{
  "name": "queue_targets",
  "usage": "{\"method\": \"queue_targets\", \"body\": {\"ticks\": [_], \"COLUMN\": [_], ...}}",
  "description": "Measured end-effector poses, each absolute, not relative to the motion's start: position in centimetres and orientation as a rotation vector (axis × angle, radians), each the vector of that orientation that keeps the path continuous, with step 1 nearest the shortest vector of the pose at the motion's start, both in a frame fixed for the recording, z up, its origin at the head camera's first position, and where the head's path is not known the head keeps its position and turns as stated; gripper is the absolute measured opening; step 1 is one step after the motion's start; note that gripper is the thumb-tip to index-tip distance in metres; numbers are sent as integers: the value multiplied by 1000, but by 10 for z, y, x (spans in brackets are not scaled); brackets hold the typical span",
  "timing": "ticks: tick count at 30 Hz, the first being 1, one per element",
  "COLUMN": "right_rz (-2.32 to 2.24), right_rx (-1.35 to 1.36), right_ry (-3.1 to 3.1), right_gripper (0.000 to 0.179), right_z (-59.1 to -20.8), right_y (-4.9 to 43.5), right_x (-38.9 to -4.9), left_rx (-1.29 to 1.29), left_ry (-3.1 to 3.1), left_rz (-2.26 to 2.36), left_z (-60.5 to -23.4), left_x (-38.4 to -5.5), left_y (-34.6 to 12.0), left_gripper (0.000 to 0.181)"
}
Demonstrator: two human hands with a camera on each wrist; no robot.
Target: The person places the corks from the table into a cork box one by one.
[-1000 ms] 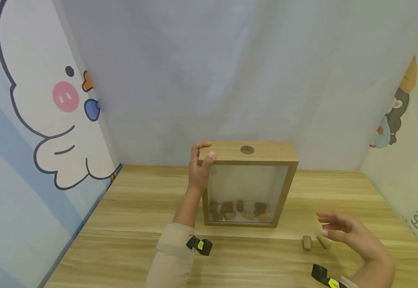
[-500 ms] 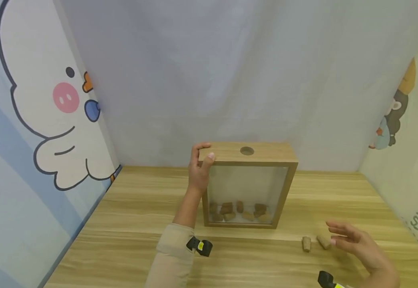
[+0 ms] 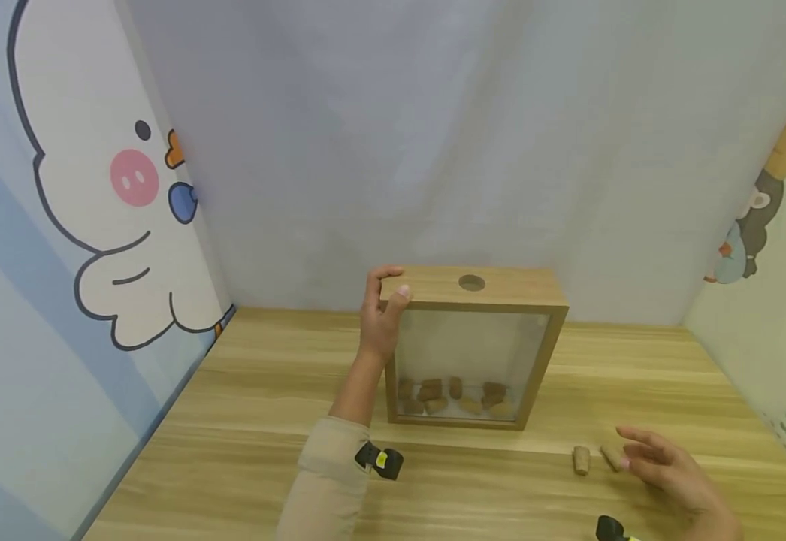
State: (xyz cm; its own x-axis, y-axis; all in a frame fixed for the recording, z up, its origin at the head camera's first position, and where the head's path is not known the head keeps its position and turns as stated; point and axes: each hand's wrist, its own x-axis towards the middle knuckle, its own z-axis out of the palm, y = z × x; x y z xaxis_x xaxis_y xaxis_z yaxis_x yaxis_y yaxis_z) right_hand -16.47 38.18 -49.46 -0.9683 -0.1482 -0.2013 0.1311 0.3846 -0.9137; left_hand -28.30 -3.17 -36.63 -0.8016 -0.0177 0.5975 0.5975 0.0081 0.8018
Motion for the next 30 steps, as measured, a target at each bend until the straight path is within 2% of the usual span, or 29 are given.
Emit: {"method": "queue_targets", "body": {"ticks": [4, 9, 17, 22, 30], "right_rz": [-1435, -1306, -1319, -1291, -1371], "right_rx": [-66, -77, 44, 32, -14], "right_ry": [2558, 2628, 2617, 2661, 2655], "right_gripper": [57, 51, 51, 58, 55], "right_z": [-495, -492, -487, -479, -465], "right_y": [377, 371, 364, 364, 354], "right_x": [-170, -175, -170, -165, -170], "left_rx": [-597, -598, -592, -615, -622], "left_ry": [-1846, -1834, -1853, -1851, -1840], "left_rz": [-1847, -1852, -1833, -1838, -1885], "left_z": [-366, -366, -366, -366, -365], "left_x": [-284, -284, -282, -282, -283], "left_y": [-31, -30, -32, -32, -33], "left_gripper": [45, 45, 45, 46, 46]}}
